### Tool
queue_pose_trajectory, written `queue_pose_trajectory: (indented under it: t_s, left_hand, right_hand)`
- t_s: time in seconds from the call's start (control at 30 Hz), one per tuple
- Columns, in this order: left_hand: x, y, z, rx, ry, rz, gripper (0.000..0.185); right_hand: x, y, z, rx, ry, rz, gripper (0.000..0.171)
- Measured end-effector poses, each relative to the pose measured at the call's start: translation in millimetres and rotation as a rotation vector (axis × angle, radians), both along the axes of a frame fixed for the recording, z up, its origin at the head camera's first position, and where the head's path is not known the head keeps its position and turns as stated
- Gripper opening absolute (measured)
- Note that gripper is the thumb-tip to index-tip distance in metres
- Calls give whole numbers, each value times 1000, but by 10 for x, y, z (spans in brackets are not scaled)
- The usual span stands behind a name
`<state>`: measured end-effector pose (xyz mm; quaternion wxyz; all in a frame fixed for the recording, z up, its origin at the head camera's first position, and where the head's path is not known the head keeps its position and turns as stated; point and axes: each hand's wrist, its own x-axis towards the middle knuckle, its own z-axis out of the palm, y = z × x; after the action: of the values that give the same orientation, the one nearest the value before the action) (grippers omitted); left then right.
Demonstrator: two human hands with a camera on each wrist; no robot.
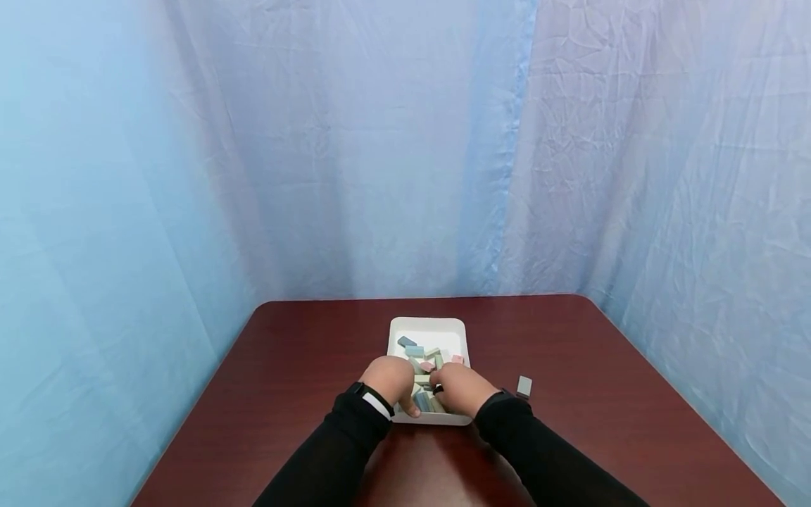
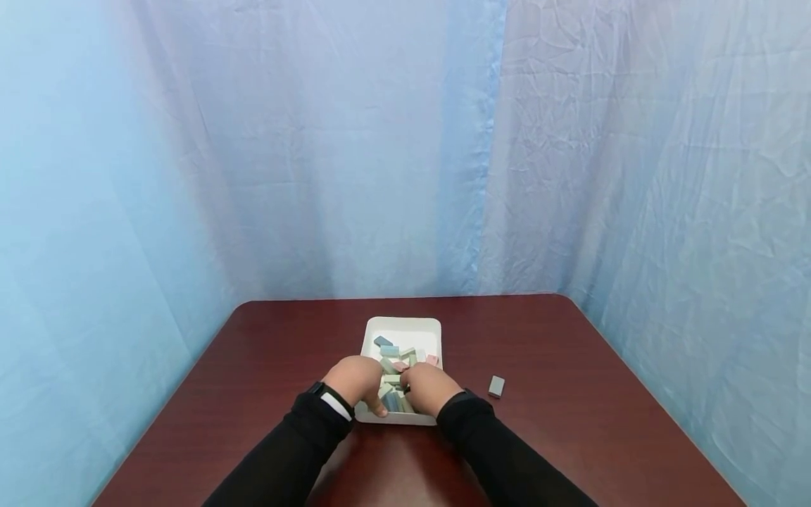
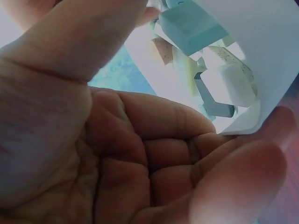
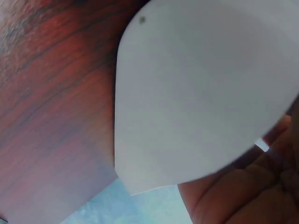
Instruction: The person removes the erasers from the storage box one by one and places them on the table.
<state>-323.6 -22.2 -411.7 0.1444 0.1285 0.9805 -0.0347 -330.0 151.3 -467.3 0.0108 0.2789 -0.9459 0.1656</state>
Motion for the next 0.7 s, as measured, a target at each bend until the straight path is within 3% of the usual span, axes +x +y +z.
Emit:
queue_pose_trajectory:
  t_s: [0.33, 0.7]
  left_hand:
    - [-11, -7, -10, -5, 1, -4, 44]
    - [14, -26, -2, -31, 37, -53, 44]
  right_hand:
    - [-5, 50, 22, -23, 44, 27, 24]
    - [13, 159, 181, -68, 57, -63, 19]
